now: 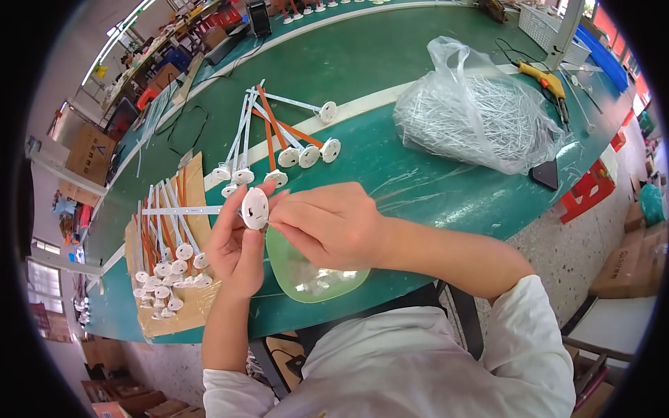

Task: Manually attaching circular plastic bases to LED light strips at a factory workbench.

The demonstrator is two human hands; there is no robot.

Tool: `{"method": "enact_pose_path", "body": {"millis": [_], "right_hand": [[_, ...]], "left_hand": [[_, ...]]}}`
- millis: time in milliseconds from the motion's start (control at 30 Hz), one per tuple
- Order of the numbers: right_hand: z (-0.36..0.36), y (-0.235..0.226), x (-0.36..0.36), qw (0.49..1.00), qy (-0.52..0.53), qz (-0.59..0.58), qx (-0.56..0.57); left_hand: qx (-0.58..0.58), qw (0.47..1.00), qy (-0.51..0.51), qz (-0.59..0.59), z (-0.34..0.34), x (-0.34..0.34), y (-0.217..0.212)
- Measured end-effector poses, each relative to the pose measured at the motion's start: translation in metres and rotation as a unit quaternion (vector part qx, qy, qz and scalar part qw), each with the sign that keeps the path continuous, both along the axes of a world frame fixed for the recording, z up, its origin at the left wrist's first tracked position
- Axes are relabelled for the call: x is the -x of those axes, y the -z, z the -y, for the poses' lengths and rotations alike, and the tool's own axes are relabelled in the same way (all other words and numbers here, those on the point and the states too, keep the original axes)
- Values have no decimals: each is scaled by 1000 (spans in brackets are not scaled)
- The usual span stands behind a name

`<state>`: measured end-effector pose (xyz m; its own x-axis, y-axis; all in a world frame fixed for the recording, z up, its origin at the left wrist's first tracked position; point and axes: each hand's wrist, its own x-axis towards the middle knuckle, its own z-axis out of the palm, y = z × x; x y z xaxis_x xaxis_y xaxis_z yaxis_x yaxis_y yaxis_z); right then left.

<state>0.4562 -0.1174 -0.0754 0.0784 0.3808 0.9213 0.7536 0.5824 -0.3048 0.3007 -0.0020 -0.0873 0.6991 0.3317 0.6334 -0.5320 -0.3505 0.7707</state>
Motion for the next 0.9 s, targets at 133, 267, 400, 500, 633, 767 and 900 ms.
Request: {"method": "enact_pose_path", "body": {"millis": [133, 267, 400, 500, 633, 767, 900], "right_hand": [[0, 1, -2, 1000, 0, -5, 3], [1, 1, -3, 998, -28, -9, 51], [2, -1, -1, 1000, -14, -9, 19], [4, -2, 1, 999, -22, 19, 44], [5, -1, 5, 999, -2, 38, 28], [4, 1, 6, 998, -22, 6, 55], [3, 3, 8, 999, 9, 14, 32]], "left_hand": [[73, 997, 15, 2, 4, 1, 5], [109, 994, 15, -8, 6, 3, 6], [59, 998, 8, -27, 6, 5, 5], [68, 997, -2, -26, 5, 5, 5], [43, 998, -10, -41, 6, 6, 2], [27, 999, 6, -21, 7, 4, -1], [35, 999, 4, -20, 7, 3, -1]]}}
